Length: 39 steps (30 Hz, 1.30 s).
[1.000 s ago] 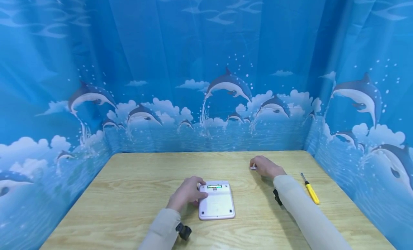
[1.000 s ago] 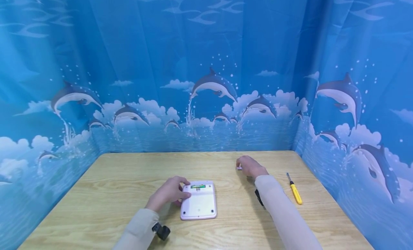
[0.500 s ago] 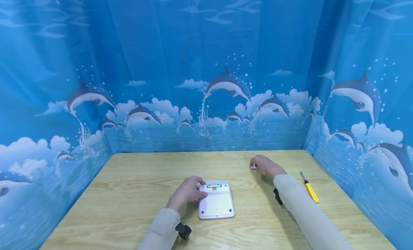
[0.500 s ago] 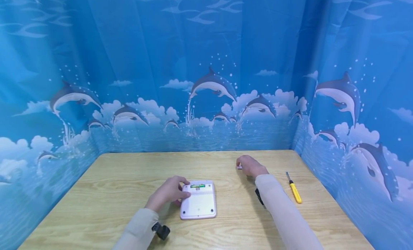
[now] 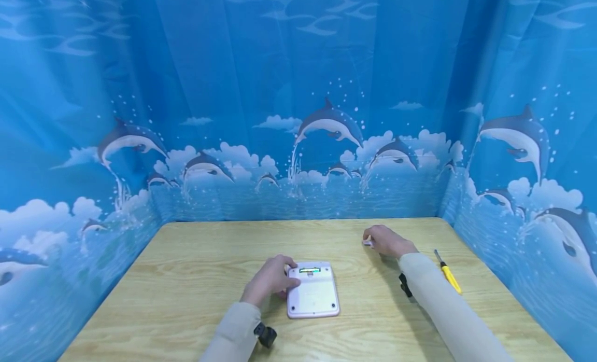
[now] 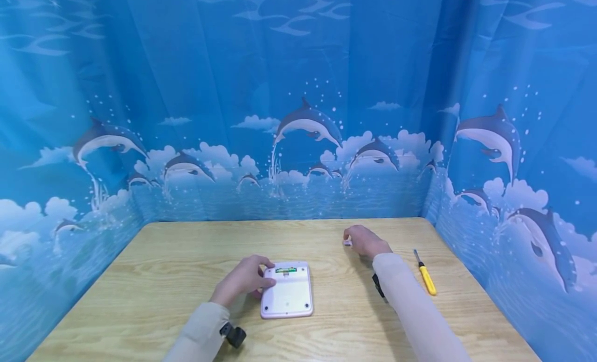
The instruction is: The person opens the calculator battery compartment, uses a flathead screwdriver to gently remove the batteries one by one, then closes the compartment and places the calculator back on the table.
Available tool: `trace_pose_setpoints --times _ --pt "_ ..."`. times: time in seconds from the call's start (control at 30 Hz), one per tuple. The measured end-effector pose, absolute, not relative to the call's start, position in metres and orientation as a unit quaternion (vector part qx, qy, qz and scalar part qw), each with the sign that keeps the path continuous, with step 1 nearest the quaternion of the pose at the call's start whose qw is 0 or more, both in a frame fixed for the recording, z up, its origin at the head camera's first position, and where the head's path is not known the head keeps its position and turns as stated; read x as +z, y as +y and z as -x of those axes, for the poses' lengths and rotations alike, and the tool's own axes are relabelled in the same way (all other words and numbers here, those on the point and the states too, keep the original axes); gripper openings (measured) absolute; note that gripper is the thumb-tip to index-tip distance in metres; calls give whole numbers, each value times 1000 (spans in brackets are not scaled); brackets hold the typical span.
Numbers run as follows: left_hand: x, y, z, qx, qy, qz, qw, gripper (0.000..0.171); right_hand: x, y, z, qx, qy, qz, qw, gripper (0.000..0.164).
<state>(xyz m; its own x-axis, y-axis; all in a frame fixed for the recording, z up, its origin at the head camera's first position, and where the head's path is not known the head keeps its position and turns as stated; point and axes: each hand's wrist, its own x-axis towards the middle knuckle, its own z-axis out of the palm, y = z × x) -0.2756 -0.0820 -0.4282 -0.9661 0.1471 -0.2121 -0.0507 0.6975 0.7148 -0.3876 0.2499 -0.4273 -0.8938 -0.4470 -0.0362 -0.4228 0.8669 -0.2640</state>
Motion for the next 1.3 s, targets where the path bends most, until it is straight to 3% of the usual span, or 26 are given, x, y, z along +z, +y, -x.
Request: trace_pose_setpoints --times 0.3,0.57,0.93,1.3 --pt "-426 -82 274 390 912 -21 128 43 -414 254 381 -100 968 219 68 20" --pt "-427 -83 275 390 912 -16 127 42 -394 264 366 -48 975 196 92 28" --pt "-428 -85 276 394 911 -17 124 42 -372 290 338 -38 977 199 65 29" --pt "-428 -86 276 391 911 -14 127 42 -377 328 324 -49 981 181 58 27"
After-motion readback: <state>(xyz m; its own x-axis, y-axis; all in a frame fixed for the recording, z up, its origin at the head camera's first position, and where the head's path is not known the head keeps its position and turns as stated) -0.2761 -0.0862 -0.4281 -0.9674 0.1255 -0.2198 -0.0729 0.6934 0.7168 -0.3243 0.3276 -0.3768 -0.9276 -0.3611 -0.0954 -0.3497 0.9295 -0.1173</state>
